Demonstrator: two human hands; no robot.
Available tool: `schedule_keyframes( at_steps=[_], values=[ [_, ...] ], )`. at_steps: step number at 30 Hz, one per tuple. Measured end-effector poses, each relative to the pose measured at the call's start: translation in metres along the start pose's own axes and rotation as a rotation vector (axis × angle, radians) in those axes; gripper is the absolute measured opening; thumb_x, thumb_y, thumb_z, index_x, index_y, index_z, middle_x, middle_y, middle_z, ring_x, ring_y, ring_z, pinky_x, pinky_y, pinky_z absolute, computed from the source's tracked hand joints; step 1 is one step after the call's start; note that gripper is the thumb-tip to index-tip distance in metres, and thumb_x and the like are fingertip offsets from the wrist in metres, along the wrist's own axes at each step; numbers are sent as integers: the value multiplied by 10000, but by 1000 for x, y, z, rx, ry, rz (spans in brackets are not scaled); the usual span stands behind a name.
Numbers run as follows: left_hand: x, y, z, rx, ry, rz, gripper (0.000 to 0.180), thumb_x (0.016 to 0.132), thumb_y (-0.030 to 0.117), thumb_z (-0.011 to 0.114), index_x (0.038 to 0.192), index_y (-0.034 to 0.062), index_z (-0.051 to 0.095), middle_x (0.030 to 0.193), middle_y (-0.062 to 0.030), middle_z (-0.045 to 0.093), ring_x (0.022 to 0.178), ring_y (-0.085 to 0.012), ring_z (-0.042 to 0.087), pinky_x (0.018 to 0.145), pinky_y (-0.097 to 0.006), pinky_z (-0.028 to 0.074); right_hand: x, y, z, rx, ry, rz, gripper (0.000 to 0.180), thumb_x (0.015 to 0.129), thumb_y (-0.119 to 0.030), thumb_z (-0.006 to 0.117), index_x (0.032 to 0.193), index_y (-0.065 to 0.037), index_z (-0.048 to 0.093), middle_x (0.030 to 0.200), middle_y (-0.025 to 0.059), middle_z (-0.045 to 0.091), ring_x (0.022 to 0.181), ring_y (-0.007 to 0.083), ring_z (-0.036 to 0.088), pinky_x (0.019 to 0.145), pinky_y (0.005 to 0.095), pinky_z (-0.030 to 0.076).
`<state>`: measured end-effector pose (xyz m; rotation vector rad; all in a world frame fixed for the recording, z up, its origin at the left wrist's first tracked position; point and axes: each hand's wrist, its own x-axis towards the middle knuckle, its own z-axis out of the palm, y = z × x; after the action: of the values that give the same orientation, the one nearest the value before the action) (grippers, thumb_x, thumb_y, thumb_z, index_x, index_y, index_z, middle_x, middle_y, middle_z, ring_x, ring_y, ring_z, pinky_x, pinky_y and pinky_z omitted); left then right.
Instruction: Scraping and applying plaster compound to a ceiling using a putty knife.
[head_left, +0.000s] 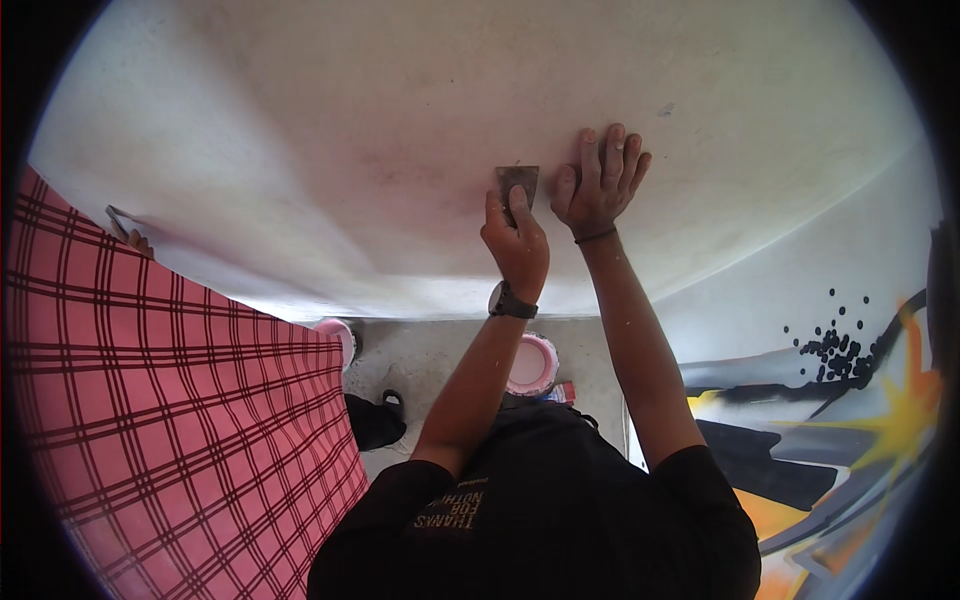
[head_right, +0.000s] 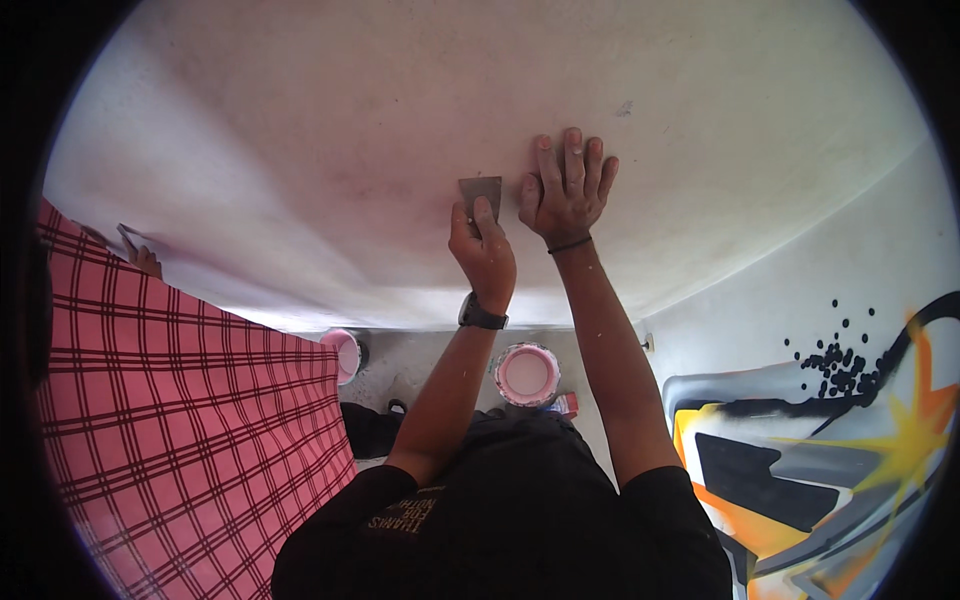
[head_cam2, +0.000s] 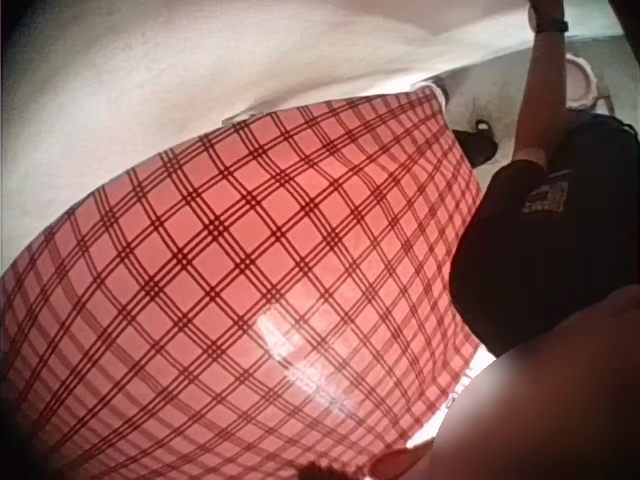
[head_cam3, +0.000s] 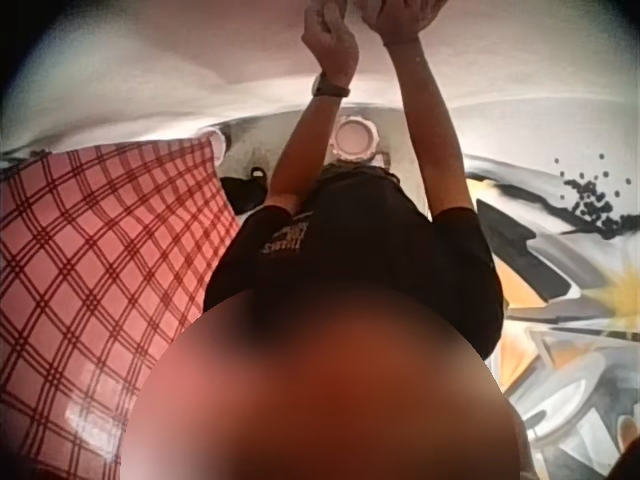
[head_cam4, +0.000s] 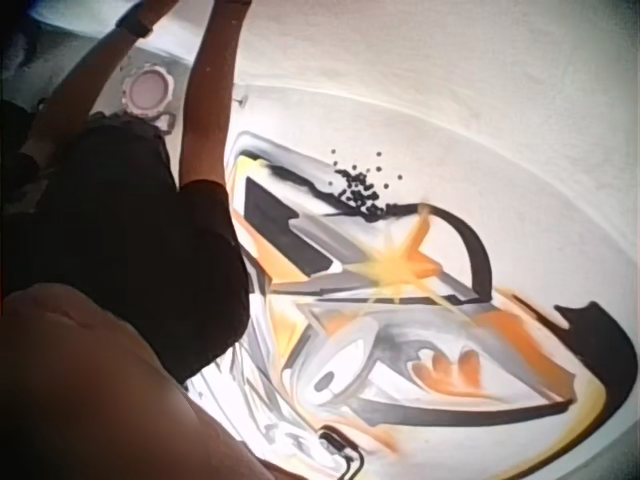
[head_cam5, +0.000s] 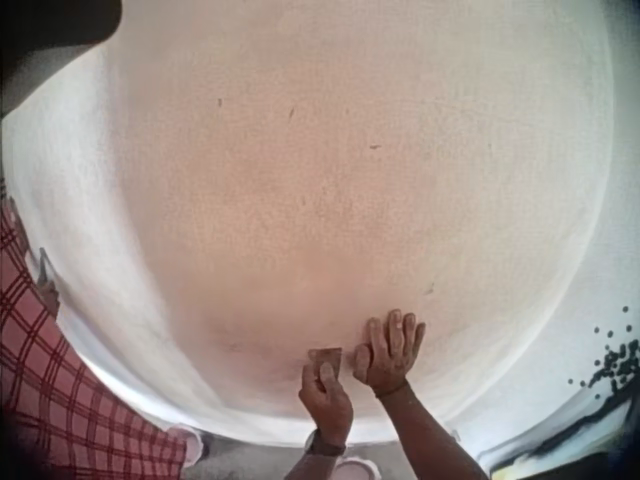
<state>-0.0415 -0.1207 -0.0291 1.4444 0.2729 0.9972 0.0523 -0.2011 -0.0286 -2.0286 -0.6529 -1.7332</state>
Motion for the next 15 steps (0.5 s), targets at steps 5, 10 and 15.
schedule_keyframes(
  at_steps=[5,10,15],
  values=[
    [-1,1,2,-36,4,-26,280,1049,216,520,837,38,477,598,31,454,550,-38,394,483,-257,304,-3,2,-1,-9,-11,7,527,1007,-363,382,1422,-72,527,1562,181,373,1491,393,248,1218,552,96],
    [-2,-6,-1,16,2,-37,278,1049,218,519,841,36,483,589,33,448,538,-36,386,478,-258,305,-2,1,1,-10,1,2,522,1011,-366,380,1410,-71,541,1559,181,379,1491,393,247,1219,551,90],
    [5,1,-2,15,35,12,282,1036,194,531,846,-11,497,582,-83,514,566,-90,434,490,-313,342,1,-2,0,0,-9,4,516,1011,-364,378,1397,-69,554,1554,181,387,1492,391,246,1220,551,87]
  ],
)
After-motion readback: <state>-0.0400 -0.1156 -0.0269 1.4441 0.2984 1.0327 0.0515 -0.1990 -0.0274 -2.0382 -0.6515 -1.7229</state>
